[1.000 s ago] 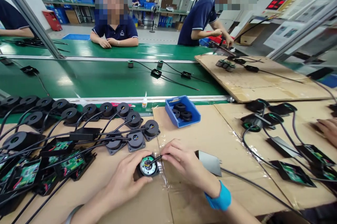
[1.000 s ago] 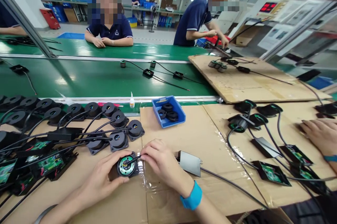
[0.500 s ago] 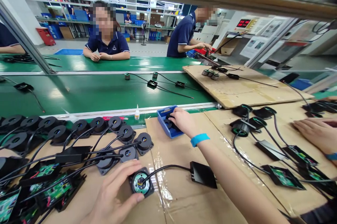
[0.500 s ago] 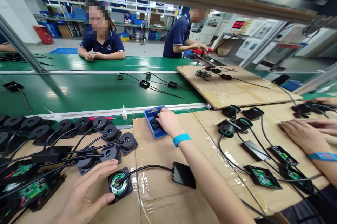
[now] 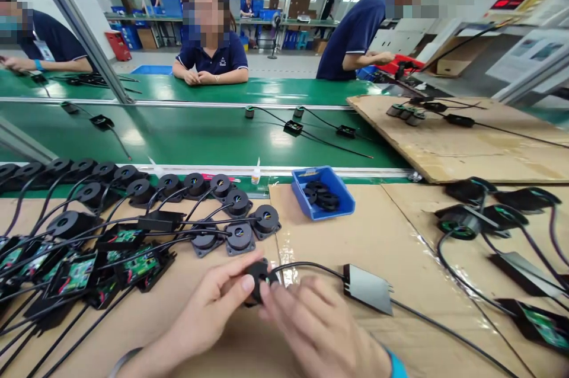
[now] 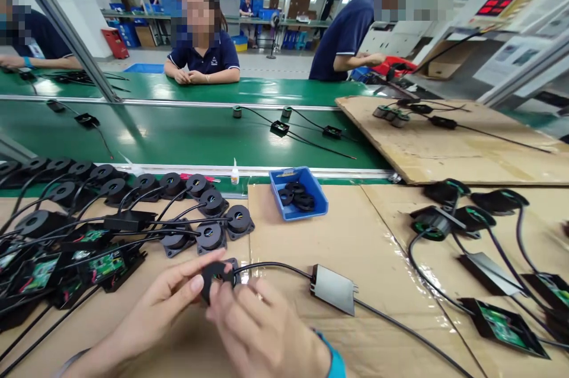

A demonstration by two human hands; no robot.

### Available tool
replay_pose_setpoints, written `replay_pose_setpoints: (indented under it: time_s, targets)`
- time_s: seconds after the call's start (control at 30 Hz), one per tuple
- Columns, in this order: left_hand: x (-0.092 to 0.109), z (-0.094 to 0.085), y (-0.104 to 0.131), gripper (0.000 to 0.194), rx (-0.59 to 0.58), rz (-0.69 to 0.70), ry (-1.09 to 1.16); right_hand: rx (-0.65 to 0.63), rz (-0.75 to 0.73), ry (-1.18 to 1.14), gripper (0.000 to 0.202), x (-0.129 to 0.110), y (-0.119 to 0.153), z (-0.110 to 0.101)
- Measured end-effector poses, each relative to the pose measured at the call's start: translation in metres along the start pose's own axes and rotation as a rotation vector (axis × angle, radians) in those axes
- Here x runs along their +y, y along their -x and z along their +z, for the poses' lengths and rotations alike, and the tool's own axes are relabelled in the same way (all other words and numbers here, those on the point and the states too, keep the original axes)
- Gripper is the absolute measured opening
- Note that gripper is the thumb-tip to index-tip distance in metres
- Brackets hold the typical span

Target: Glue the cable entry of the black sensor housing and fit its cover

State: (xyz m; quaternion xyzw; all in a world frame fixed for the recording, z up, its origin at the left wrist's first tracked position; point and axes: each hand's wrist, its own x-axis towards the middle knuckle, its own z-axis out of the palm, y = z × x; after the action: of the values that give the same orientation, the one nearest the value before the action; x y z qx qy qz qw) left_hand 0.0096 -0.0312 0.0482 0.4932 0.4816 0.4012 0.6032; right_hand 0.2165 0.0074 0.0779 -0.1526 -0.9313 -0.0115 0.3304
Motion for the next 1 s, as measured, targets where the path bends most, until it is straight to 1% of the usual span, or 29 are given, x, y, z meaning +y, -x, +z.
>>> replay_pose_setpoints:
  time_s: [0.03, 0.07, 0.13, 0.2, 0.27, 0.33, 0.43, 0.53, 0.6, 0.67, 0.73, 0.83, 0.9, 1.0]
  targets:
    - [-0.002, 0.0, 0.003, 0.05, -0.002, -0.042, 0.065, -0.007, -0.017, -0.038, 0.031, -0.009, 0.001, 0.004]
    - [-0.004, -0.001, 0.005, 0.049, 0.006, -0.058, 0.096, 0.007, -0.01, -0.066, 0.029, -0.013, 0.003, 0.007]
    - [-0.007, -0.006, 0.009, 0.043, 0.038, -0.018, 0.029, 0.064, 0.086, -0.081, 0.024, -0.01, 0.012, 0.015]
    - [-0.011, -0.015, 0.014, 0.035, 0.087, 0.066, -0.176, 0.082, 0.244, -0.039, 0.025, 0.003, 0.024, 0.022]
    - [-0.017, -0.023, 0.018, 0.03, 0.138, 0.134, -0.424, 0.021, 0.397, -0.018, 0.027, 0.016, 0.036, 0.027]
    - [-0.026, -0.028, 0.024, 0.03, 0.176, 0.185, -0.637, -0.037, 0.482, -0.074, 0.024, 0.024, 0.045, 0.033]
    - [-0.041, -0.032, 0.032, 0.027, 0.169, 0.279, -0.911, -0.022, 0.528, -0.167, 0.013, 0.026, 0.053, 0.04]
    - [-0.05, -0.036, 0.038, 0.04, 0.105, 0.324, -1.09, 0.026, 0.532, -0.182, 0.01, 0.022, 0.054, 0.043]
    - [-0.046, -0.039, 0.039, 0.04, 0.101, 0.345, -1.13, 0.067, 0.531, -0.185, 0.009, 0.02, 0.053, 0.043]
    - [-0.036, -0.04, 0.038, 0.031, 0.139, 0.388, -1.106, 0.1, 0.529, -0.209, 0.012, 0.018, 0.053, 0.043]
    - [-0.021, -0.035, 0.033, 0.026, 0.21, 0.463, -1.066, 0.112, 0.534, -0.252, 0.014, 0.018, 0.053, 0.044]
    - [-0.003, -0.019, 0.019, 0.024, 0.292, 0.618, -1.05, 0.109, 0.548, -0.295, 0.015, 0.018, 0.054, 0.045]
    - [0.0, -0.005, 0.008, 0.024, 0.291, 0.712, -1.049, 0.116, 0.554, -0.292, 0.015, 0.017, 0.056, 0.045]
    - [-0.005, 0.01, -0.005, 0.023, 0.277, 0.754, -1.046, 0.138, 0.563, -0.282, 0.015, 0.017, 0.057, 0.046]
